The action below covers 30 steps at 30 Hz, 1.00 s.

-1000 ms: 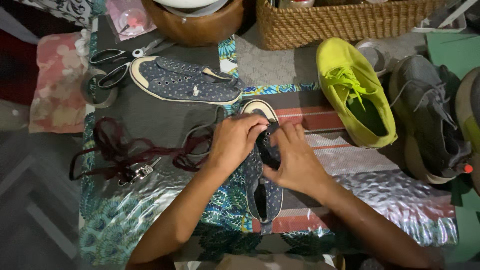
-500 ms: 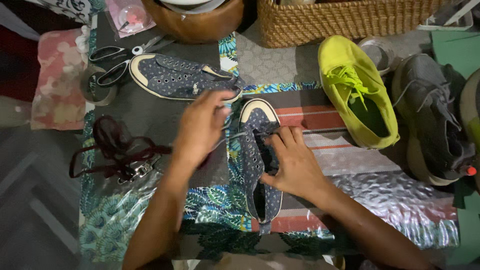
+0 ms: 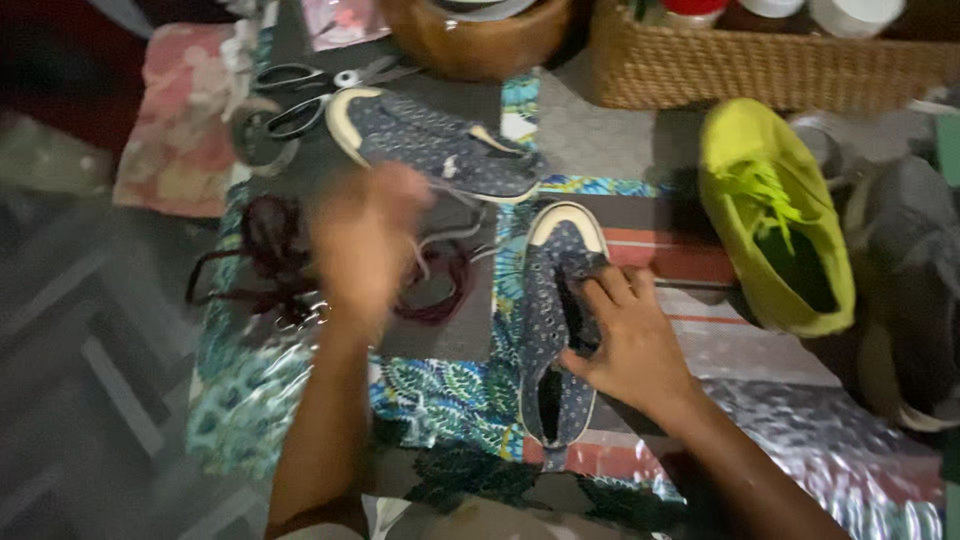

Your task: The person ties the laces on a yellow shoe, then switches to a blue patterned shoe and threads a maroon lace through the eyelets, pulling and adjusting the lace to secure it.

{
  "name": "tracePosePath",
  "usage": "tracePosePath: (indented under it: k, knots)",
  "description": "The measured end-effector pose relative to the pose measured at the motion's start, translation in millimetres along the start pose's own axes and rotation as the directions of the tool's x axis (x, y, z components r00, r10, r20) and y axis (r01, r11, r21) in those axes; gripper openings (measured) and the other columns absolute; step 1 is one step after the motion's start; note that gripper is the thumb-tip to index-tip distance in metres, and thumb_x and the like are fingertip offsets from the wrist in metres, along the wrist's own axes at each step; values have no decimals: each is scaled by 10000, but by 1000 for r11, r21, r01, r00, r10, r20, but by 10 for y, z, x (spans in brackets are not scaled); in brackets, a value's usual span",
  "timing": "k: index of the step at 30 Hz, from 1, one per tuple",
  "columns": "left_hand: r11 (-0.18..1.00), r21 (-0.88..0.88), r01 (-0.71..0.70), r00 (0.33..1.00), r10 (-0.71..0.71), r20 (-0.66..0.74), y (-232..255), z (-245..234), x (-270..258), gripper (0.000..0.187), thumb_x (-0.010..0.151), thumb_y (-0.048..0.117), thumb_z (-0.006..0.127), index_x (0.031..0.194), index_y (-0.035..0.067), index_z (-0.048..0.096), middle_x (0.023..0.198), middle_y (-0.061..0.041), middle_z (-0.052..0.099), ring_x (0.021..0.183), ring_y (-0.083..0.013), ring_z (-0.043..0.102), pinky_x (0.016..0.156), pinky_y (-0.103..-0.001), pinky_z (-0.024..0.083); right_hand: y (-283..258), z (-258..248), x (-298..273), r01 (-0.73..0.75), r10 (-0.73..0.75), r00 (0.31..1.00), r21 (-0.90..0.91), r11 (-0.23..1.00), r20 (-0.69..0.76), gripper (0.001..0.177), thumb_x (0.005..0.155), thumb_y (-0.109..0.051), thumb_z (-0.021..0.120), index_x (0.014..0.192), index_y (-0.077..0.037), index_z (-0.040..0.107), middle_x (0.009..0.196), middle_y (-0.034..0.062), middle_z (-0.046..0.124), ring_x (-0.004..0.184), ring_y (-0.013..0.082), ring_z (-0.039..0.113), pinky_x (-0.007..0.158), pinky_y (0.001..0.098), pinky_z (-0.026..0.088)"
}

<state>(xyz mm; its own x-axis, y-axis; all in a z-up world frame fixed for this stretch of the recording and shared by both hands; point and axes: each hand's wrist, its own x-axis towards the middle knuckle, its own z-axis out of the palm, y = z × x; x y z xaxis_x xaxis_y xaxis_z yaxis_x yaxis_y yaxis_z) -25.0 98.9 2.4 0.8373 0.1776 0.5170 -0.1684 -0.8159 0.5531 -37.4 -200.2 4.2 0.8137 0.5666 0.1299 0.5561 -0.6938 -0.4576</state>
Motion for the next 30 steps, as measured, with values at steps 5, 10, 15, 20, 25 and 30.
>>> tracePosePath:
  k: [5, 10, 15, 20, 25, 30]
  knots:
    - [684, -729, 40, 922, -306, -237, -479, -515, 178, 160, 1059, 127, 680, 1075, -32, 679, 994, -137, 622, 933, -226, 591, 870, -341, 493, -1, 27, 2, 21, -21, 1000, -16, 1000, -3, 798, 485, -293, 896, 1174, 1, 623, 1230, 175, 566, 1150, 435, 464, 991, 509, 434]
    - [992, 116, -43, 991, 58, -122, -351, -381, -59, 297, 913, 156, 713, 1151, -15, 669, 1115, -224, 672, 1029, -382, 634, 873, -469, 511, -7, 47, 2, 13, -14, 1000, -32, 999, -20, 768, 502, -263, 883, 1179, 0, 632, 1249, 180, 559, 1168, 431, 460, 1001, 508, 422]
    - [983, 183, 18, 924, -87, 373, 127, -45, -398, 244, 809, 378, 806, 876, 153, 741, 1050, -167, 709, 929, -367, 687, 770, -491, 544, 15, 65, -15, 4, -5, 1000, -47, 999, -6, 782, 500, -267, 885, 1193, -3, 636, 1209, 173, 557, 1161, 428, 461, 1014, 505, 420]
    - [962, 268, 52, 863, -179, 472, 404, 15, -380, 231, 856, 321, 750, 967, 120, 726, 981, -110, 750, 901, -344, 713, 754, -466, 551, -56, -84, 55, 7, -5, 999, -44, 999, 43, 765, 539, -321, 889, 1191, -18, 628, 1218, 172, 569, 1176, 412, 480, 1018, 499, 426]
    - [974, -227, 21, 891, 85, 446, 615, -398, -66, 208, 975, 231, 691, 1142, 109, 716, 1063, -107, 769, 923, -312, 748, 788, -405, 576, -170, -546, 326, 238, -225, 971, 234, 943, -79, 569, 914, -304, 710, 1383, -28, 545, 1328, 202, 600, 1261, 387, 549, 1079, 500, 420]
    - [817, -577, 1, 890, 263, 373, 954, -634, 285, 235, 1032, 121, 596, 1229, 33, 690, 1097, -90, 755, 865, -189, 770, 713, -284, 610, -272, -570, 768, 327, -327, 941, 495, 805, -90, 400, 997, -291, 619, 1298, -28, 622, 1106, 131, 714, 982, 274, 708, 1036, 529, 430]
